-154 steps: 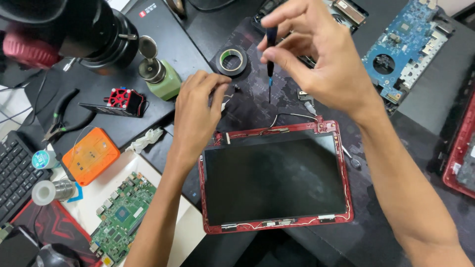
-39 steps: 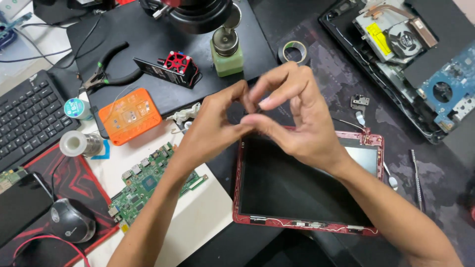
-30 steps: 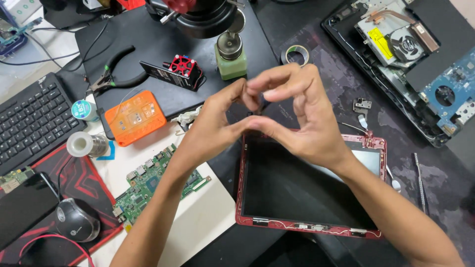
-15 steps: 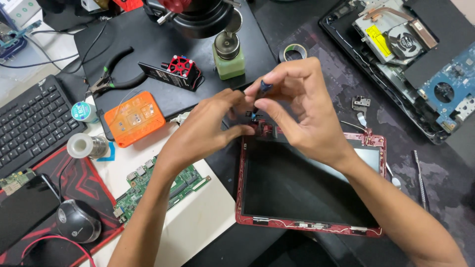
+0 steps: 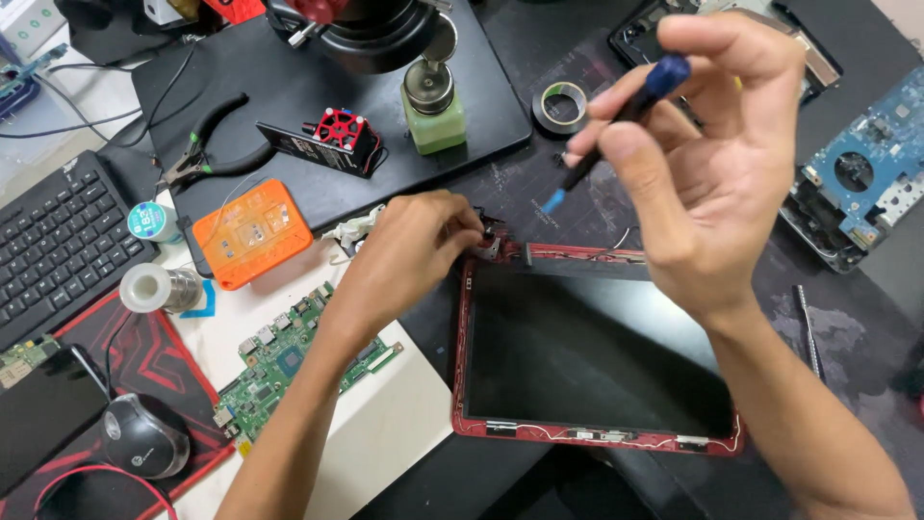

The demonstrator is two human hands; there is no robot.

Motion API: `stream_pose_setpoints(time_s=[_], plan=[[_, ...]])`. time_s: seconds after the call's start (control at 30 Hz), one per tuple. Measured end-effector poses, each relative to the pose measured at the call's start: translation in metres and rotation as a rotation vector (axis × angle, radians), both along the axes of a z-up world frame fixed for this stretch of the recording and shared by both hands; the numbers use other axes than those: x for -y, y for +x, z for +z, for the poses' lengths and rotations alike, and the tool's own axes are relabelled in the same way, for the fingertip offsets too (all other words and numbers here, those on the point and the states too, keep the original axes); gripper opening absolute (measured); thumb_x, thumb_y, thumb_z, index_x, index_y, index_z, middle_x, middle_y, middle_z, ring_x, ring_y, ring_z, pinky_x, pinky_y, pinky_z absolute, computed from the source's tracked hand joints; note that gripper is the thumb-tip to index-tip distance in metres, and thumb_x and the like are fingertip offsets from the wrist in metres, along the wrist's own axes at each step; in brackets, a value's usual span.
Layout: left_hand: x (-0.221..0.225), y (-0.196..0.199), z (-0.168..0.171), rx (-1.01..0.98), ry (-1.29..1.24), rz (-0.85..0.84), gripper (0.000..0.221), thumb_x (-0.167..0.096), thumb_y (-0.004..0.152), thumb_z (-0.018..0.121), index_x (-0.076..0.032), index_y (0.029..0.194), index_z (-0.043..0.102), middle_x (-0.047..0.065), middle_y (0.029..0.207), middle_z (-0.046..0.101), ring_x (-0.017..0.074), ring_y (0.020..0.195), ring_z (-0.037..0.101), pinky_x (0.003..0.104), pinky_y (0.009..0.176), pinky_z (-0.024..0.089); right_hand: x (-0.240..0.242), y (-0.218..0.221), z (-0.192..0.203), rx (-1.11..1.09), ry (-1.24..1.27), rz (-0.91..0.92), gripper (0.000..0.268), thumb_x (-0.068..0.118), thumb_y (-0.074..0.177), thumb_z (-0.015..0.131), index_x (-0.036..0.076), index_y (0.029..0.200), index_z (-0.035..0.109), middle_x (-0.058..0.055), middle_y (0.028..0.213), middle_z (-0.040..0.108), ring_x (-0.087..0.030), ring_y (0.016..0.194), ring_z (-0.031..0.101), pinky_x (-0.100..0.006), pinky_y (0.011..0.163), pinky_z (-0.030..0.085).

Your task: The person works on a disassembled red Acer laptop at a repair bench. They lift the display panel out of the lid frame, peel the red back cover, reposition the screen in the bezel, and use a screwdriver and pry tool to work on the screen assembly and its cabling.

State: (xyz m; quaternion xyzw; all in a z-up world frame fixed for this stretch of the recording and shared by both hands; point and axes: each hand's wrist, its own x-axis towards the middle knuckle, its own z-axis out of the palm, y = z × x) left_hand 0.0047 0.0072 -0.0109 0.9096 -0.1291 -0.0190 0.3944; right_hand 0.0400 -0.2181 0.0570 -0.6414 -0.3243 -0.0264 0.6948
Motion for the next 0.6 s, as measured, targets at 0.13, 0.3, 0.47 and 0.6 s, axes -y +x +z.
stream_pose_setpoints(time_s=[0.13, 0.3, 0.47, 0.6], plan=[[0.009, 0.003, 0.0, -0.209, -0.418, 0.134, 0.015, -0.013, 0.09, 0.072, 0.0, 0.096, 0.075, 0.006, 0.078, 0.075, 0.012, 0.069, 0.067, 0.027, 0.064, 0.052, 0.01, 0.01, -0.004, -0.059, -0.175, -0.086, 0.032, 0.003, 0.112, 0.053, 0.004, 0.142, 0.047, -0.008, 0.114, 0.052, -0.012, 0.092, 0.056, -0.025, 0.078, 0.056], [0.015, 0.004, -0.025, -0.359, -0.934, 0.057, 0.018, -0.014, 0.099, 0.069, 0.003, 0.103, 0.075, 0.005, 0.083, 0.074, 0.0096, 0.075, 0.067, 0.025, 0.071, 0.052, 0.004, 0.015, -0.015, -0.128, -0.796, 0.033, 0.041, 0.02, 0.09, 0.08, 0.011, 0.127, 0.066, -0.008, 0.086, 0.065, -0.018, 0.076, 0.061, -0.029, 0.062, 0.051], [0.02, 0.002, -0.028, -0.468, -1.052, 0.071, 0.024, -0.02, 0.102, 0.064, 0.002, 0.105, 0.075, 0.006, 0.085, 0.074, 0.0122, 0.077, 0.071, 0.025, 0.073, 0.054, -0.001, 0.015, -0.026, 0.297, -0.718, 0.032, 0.02, 0.015, 0.09, 0.074, 0.004, 0.107, 0.07, -0.011, 0.102, 0.07, -0.03, 0.09, 0.071, -0.038, 0.076, 0.056], [0.021, 0.003, -0.038, -0.448, -1.067, 0.067, 0.027, -0.021, 0.106, 0.063, 0.004, 0.106, 0.075, 0.007, 0.085, 0.071, 0.0135, 0.079, 0.071, 0.026, 0.075, 0.054, -0.002, 0.017, -0.027, 0.292, -0.709, -0.008, 0.019, 0.017, 0.089, 0.075, 0.005, 0.103, 0.071, -0.01, 0.1, 0.07, -0.03, 0.088, 0.071, -0.039, 0.075, 0.056]])
